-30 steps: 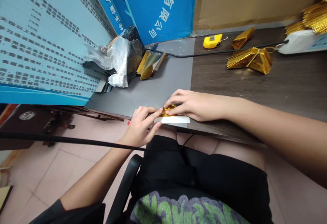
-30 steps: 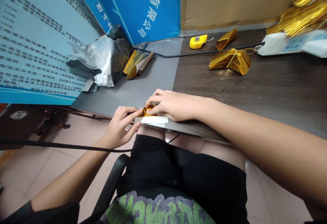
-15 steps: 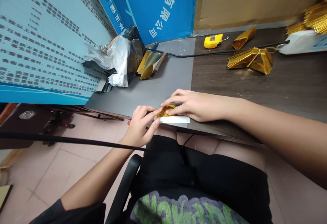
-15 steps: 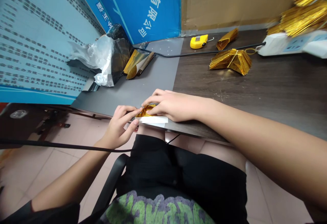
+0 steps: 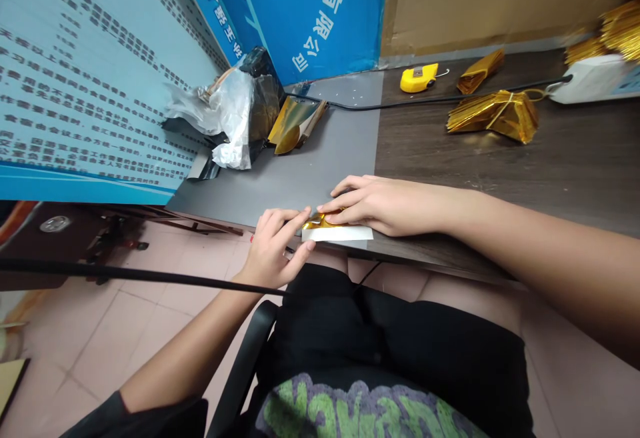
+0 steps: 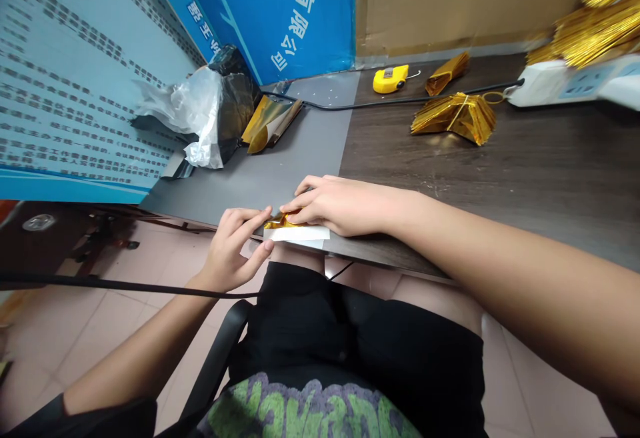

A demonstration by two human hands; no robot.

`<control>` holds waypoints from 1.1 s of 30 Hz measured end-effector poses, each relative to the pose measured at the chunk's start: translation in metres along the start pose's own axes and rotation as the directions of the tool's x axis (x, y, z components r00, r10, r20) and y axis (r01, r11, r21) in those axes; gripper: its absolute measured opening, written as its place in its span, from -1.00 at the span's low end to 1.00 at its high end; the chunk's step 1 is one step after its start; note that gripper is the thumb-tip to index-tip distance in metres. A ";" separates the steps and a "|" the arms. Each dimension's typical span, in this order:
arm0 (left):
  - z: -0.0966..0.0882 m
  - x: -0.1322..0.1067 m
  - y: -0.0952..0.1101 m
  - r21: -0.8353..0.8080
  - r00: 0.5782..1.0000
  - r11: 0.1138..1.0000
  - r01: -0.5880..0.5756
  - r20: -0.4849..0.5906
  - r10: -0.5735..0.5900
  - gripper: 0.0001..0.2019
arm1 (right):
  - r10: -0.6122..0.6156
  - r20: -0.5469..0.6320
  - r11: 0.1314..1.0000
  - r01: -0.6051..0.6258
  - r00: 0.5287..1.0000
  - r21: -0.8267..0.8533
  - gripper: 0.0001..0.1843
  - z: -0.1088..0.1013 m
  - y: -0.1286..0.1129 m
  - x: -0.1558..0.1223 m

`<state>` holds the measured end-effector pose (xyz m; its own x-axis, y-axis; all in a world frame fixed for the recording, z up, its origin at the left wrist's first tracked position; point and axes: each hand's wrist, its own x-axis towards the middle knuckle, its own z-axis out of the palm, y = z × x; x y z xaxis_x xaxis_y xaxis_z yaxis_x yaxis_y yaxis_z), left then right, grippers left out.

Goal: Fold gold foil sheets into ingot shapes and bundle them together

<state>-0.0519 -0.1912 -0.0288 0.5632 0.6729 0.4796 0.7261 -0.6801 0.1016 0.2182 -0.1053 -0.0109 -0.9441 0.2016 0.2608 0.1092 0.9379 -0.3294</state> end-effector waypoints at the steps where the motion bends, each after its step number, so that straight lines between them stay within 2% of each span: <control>1: -0.001 0.000 0.000 -0.003 1.000 1.000 0.007 -0.010 -0.007 -0.54 | 0.004 0.002 1.000 -0.004 1.000 0.004 -0.51 0.000 0.000 0.000; 4: -0.001 0.001 0.001 0.006 1.000 1.000 -0.006 -0.021 0.006 -0.62 | 0.017 0.004 1.000 -0.017 1.000 0.010 -0.50 0.000 0.000 0.000; 18: 0.007 -0.006 -0.004 0.149 0.994 0.984 -0.096 -0.047 0.104 -0.62 | 0.028 0.008 0.999 -0.028 1.000 0.024 -0.53 0.000 0.001 0.000; 28: 0.009 -0.006 -0.005 0.158 0.992 0.982 -0.107 -0.052 0.116 -0.66 | 0.029 0.014 1.000 -0.029 0.999 0.000 -0.51 0.000 -0.001 0.000; 33: 0.011 -0.008 -0.005 0.166 0.991 0.981 -0.106 -0.068 0.118 -0.63 | 0.067 0.015 0.997 -0.067 0.998 0.034 -0.47 -0.002 -0.005 0.000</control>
<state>-0.0554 -0.1904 -0.0426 0.6171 0.5665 0.5461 0.7177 -0.6898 -0.0954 0.2177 -0.1097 -0.0075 -0.9393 0.2594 0.2244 0.1618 0.9120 -0.3769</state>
